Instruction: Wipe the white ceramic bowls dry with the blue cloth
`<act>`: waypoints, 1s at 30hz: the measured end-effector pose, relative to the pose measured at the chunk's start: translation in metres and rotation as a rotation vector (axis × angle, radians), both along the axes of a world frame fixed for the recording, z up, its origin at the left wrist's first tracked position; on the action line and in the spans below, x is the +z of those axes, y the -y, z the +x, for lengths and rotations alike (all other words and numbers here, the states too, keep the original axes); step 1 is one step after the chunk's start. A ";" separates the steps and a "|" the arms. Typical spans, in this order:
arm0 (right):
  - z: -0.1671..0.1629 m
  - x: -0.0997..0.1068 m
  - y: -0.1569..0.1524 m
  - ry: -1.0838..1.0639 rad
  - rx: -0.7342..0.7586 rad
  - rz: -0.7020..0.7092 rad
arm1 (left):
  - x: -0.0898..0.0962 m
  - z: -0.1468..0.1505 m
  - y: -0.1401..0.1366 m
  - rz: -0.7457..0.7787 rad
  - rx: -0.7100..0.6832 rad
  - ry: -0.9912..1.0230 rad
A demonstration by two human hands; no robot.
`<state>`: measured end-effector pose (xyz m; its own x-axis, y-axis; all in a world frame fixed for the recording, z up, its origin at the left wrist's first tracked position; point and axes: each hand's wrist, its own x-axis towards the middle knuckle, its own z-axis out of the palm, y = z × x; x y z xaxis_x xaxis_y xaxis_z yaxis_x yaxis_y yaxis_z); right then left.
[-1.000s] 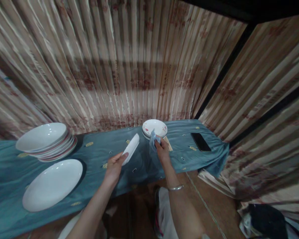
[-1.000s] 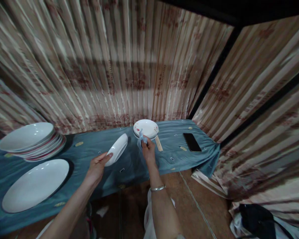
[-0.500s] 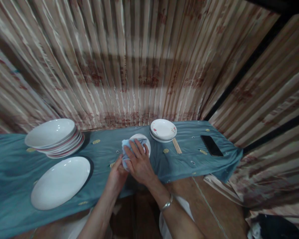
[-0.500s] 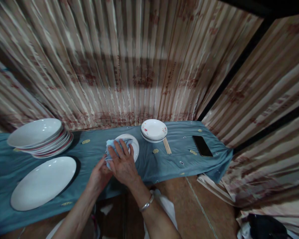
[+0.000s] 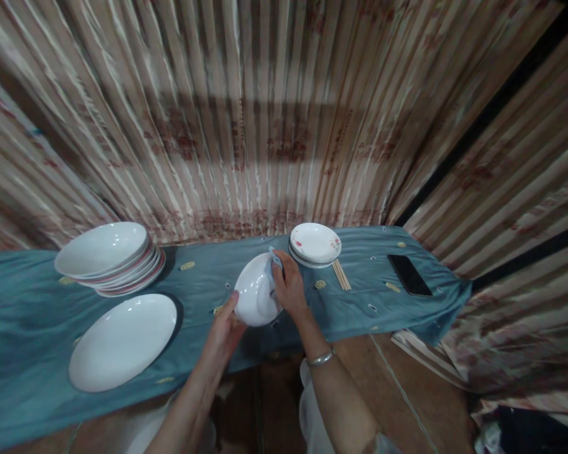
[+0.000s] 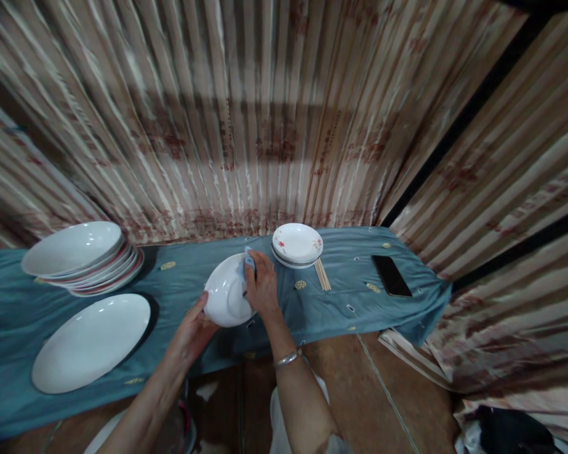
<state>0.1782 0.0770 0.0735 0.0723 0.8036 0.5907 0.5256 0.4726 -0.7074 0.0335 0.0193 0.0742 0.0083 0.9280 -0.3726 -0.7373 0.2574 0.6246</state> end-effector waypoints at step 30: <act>0.007 0.022 0.027 0.204 0.036 0.109 | 0.004 0.004 0.002 0.117 -0.064 -0.083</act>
<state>0.1853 0.0500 0.0957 -0.0847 0.7339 0.6739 0.6337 0.5616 -0.5320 0.0372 0.0169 0.0779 0.0419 0.9636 -0.2639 -0.6661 0.2238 0.7114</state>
